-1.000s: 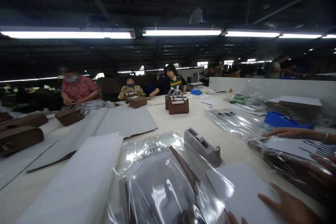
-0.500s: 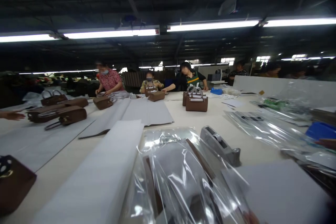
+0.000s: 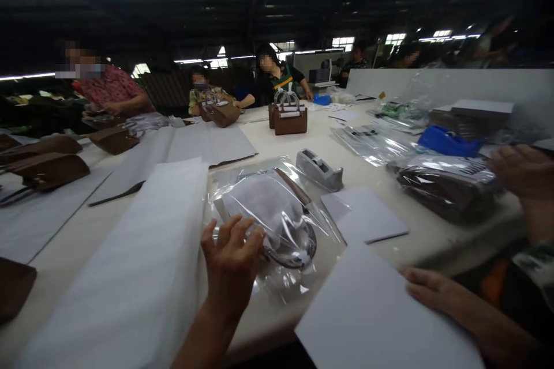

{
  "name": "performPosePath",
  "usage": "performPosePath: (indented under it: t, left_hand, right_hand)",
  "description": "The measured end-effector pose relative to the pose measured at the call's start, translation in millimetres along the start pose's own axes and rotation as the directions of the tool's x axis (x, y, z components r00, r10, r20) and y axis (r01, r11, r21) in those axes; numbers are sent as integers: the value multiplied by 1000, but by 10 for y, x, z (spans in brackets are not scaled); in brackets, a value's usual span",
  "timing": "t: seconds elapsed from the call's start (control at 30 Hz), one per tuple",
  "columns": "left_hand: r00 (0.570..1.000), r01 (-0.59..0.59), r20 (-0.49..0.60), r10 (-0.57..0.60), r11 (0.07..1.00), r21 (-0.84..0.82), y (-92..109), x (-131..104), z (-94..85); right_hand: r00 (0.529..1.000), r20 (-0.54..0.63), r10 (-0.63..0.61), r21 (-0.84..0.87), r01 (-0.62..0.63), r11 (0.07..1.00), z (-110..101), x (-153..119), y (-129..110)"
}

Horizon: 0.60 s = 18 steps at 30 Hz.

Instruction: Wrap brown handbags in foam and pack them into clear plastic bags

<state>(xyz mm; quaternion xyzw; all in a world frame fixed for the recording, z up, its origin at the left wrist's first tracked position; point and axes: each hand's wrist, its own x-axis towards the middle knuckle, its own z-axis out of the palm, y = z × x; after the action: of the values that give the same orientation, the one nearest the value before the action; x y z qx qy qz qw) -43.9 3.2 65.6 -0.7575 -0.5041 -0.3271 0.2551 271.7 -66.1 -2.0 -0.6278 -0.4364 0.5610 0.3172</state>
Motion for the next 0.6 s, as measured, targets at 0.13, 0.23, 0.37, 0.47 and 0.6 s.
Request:
performPosePath:
  t: [0.13, 0.23, 0.37, 0.47, 0.6]
  left_hand:
    - [993, 91, -56, -101, 982, -166, -119, 188, -7]
    - [996, 89, -7, -93, 969, -232, -130, 216, -72]
    - [998, 40, 49, -36, 995, -87, -217, 134, -139]
    - [997, 42, 73, -36, 996, -81, -273, 88, -176]
    - [996, 28, 92, -12, 983, -180, -176, 118, -209]
  right_hand:
    - [960, 277, 45, 149, -89, 985, 421, 126, -77]
    - [888, 459, -22, 319, -141, 937, 607, 368, -288]
    - [971, 227, -74, 350, -10, 937, 423, 671, -505]
    - [987, -98, -131, 237, 151, 960, 299, 810, -507]
    - [806, -403, -434, -105, 430, 897, 570, 876, -532]
